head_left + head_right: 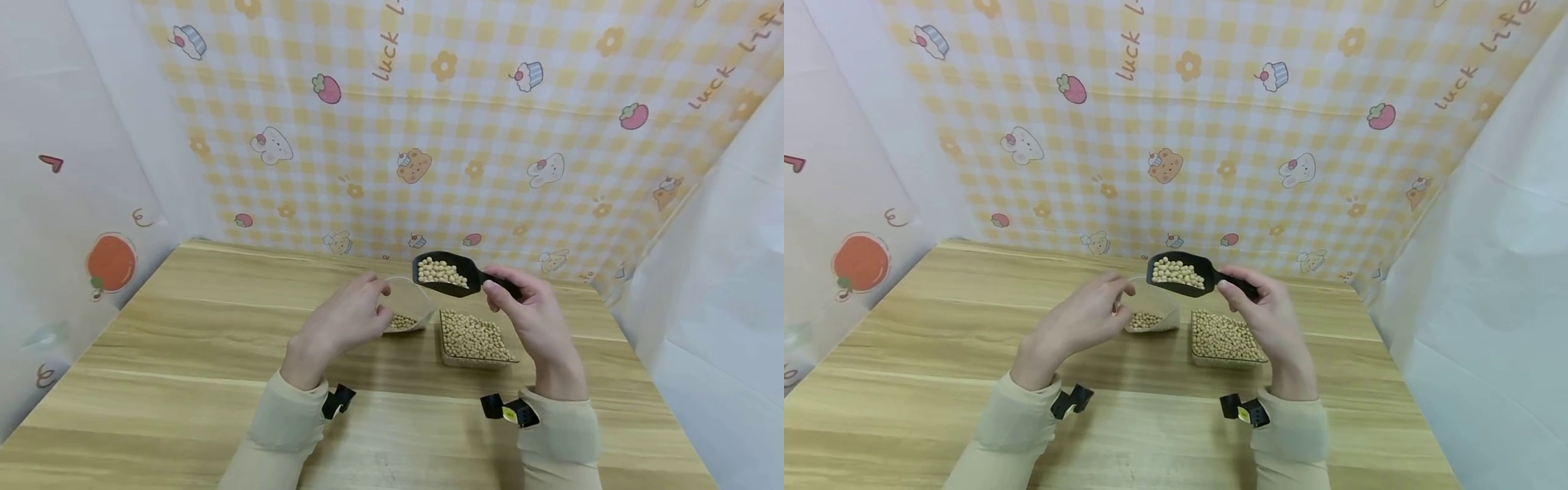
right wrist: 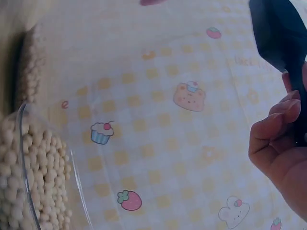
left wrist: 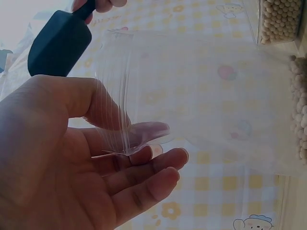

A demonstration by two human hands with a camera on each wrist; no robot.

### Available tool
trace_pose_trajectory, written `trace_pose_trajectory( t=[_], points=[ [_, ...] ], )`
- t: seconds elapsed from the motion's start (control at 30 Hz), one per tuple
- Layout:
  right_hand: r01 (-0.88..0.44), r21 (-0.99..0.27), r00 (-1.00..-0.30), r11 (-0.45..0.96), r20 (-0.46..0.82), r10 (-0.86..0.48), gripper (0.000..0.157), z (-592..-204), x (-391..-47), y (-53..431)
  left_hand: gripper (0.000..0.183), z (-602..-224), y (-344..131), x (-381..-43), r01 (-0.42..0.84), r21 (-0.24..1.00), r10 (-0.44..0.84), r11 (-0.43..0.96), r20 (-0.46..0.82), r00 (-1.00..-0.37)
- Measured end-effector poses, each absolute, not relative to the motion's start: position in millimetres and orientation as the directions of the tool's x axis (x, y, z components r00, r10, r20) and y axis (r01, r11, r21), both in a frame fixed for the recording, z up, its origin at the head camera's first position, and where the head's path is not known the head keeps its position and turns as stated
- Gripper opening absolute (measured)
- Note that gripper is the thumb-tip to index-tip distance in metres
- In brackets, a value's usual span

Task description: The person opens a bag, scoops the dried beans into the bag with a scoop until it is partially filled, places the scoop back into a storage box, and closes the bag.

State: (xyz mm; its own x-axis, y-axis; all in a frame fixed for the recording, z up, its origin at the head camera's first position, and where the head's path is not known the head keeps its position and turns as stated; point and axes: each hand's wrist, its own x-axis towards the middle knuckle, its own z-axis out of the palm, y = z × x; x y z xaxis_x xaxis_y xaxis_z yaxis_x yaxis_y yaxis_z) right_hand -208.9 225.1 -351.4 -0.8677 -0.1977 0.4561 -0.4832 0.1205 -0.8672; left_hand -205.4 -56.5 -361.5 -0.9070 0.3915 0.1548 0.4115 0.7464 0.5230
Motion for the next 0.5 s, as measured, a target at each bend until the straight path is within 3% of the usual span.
trace_pose_trajectory(
  t=[0.5],
  points=[
    [-0.46, -0.83, -0.88, 0.315, 0.378, -0.29, 0.025, -356.1, -208.4, 217.6, 0.038, -360.4, -58.1, -203.7, 0.393, 0.544, 0.388, 0.742, 0.13, -0.912]
  ],
)
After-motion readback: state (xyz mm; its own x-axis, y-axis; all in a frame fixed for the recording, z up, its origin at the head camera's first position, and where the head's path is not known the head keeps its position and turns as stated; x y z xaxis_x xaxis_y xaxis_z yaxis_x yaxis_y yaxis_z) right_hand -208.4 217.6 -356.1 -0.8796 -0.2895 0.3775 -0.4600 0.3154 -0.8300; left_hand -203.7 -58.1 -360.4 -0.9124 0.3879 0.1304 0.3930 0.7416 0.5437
